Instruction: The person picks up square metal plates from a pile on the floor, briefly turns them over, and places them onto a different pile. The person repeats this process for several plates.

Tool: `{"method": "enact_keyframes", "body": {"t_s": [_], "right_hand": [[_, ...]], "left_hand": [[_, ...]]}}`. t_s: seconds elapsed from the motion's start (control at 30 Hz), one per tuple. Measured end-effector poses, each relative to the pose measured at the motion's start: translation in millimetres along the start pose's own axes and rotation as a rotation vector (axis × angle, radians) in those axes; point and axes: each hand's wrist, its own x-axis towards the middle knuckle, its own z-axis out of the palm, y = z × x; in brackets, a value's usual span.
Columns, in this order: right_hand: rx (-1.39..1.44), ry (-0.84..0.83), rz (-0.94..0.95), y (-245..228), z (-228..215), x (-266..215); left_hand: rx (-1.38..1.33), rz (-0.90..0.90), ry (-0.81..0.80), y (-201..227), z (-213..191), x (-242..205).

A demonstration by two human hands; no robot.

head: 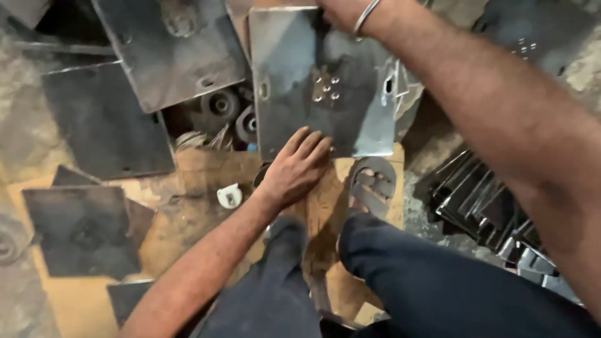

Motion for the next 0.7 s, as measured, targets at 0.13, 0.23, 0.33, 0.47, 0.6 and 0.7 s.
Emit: {"method": "enact_keyframes", "body": {"t_s": [0.13, 0.23, 0.33, 0.47, 0.6, 0.7], "right_hand": [[-0.021, -0.027, 0.003, -22.1, -45.1, -9.7], [-0.063, -0.060, 0.066, -38.2, -65.4, -13.7], [-0.112, 0.067, -0.084, -38.3, -81.0, -13.3], [-0.101, -0.001, 0.015, -43.3, -89.6, -27.8], [0.055, 0.236, 0.167, -40.5, -110.9, -81.8], [0.105, 0.260, 0.347, -32.1, -104.5, -118.9]], "left_hand": [[-0.092, -0.015, -0.025, -4.6, -2.5, 6.0], [-0.045, 0.016, -0.027, -4.4, 2.2, 4.6], [0.011, 0.091, -0.073, -8.8, 13.9, 5.3], [-0.003, 0.093, -0.071, -8.6, -7.1, 6.3], [-0.058, -0.101, 0.059, -10.3, -44.7, 1.6], [-0.140, -0.451, 0.284, 1.1, -63.6, -16.6]]}}
